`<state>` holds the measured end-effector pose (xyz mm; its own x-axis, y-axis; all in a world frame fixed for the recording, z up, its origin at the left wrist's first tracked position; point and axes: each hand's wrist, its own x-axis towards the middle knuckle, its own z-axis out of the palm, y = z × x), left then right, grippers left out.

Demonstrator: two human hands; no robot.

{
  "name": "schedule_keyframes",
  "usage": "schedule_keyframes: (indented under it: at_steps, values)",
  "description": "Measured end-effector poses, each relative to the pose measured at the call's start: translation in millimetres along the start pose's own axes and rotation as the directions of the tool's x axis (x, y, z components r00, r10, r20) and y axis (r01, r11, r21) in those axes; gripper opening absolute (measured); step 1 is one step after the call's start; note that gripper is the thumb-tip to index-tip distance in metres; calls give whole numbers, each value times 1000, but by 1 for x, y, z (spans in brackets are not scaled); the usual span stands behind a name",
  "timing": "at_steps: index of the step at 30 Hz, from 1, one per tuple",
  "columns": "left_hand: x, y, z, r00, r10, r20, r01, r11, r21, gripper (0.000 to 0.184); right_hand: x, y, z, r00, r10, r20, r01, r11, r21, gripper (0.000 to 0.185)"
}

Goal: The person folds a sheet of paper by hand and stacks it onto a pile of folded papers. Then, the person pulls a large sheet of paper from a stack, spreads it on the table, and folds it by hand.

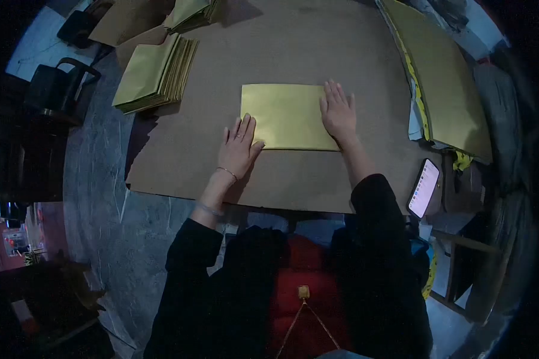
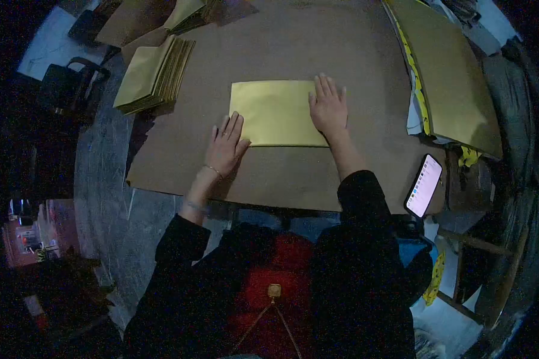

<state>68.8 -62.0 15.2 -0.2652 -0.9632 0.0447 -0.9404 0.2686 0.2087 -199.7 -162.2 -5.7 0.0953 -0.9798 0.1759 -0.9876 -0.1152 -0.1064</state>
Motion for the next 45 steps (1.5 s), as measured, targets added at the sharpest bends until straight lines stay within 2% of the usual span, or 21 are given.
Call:
schedule_keyframes:
  at_steps: [2,4,5,6,8,9,12,14,15,18,19,23,25,27,30,32,35,39,41,43,45]
  values:
    - [1,0,3,1000,-11,-4,11,1000,7,63,1,1,3,999,-18,-37,19,999,28,51]
    - [1,3,6,999,-44,-14,44,999,26,64,-2,0,2,998,14,-63,-14,1000,-9,51]
    - [1,5,6,998,-57,-12,57,996,66,64,-3,0,0,991,-35,-133,29,998,-47,52]
    - [1,4,6,998,-56,-15,57,996,66,64,-6,-9,-7,990,-35,-136,29,998,-49,52]
    - [1,6,7,997,-74,-11,75,991,111,64,-23,-47,-31,974,-119,-195,135,989,69,53]
    - [1,5,8,998,-53,-40,56,996,68,63,-33,-68,-41,972,-185,-146,214,952,218,52]
    - [0,4,9,998,-59,-10,60,997,54,62,-62,-119,-39,925,-372,-73,350,764,542,54]
    - [-1,2,5,996,-33,80,13,970,242,60,-76,-135,-28,853,-516,-83,461,668,584,53]
    - [-2,5,4,995,-60,84,47,987,154,60,-79,-137,-27,834,-545,-88,520,723,455,53]
    - [-1,-3,16,999,-40,15,36,981,193,61,-75,-113,-24,831,-553,-58,531,758,380,53]
    - [1,4,7,997,-80,20,78,993,87,62,-73,-102,-24,841,-538,-54,525,789,319,52]
    - [-1,7,9,994,-56,-94,64,994,85,64,-73,-45,-34,884,-465,54,452,877,162,55]
    - [-1,7,10,994,-57,-93,65,994,84,64,-71,-20,-33,917,-391,80,384,919,94,52]
    - [-1,6,7,997,-66,-35,69,995,66,65,-63,0,-30,933,-355,51,349,932,99,52]
    - [-1,7,11,993,-62,-98,71,994,89,64,-46,14,-23,954,-298,-26,298,943,147,52]
    - [-1,8,10,994,-59,-92,69,992,110,65,-30,19,-12,972,-217,-90,225,970,91,52]
    - [-1,10,8,995,-84,-61,89,991,96,65,-19,19,-12,980,-181,-87,188,979,75,53]
    - [8,30,2,989,-137,-55,145,971,188,59,-18,18,-10,985,-167,-40,169,985,42,54]
    - [30,53,4,994,36,-100,-14,976,215,55,-18,19,-9,981,-180,-67,185,979,84,54]
    - [63,86,-7,994,88,71,-94,992,83,52,-18,15,-13,987,-156,-27,157,986,50,53]
    - [89,96,21,978,197,-68,-198,980,-13,50,-16,18,-13,984,-176,6,176,984,5,54]
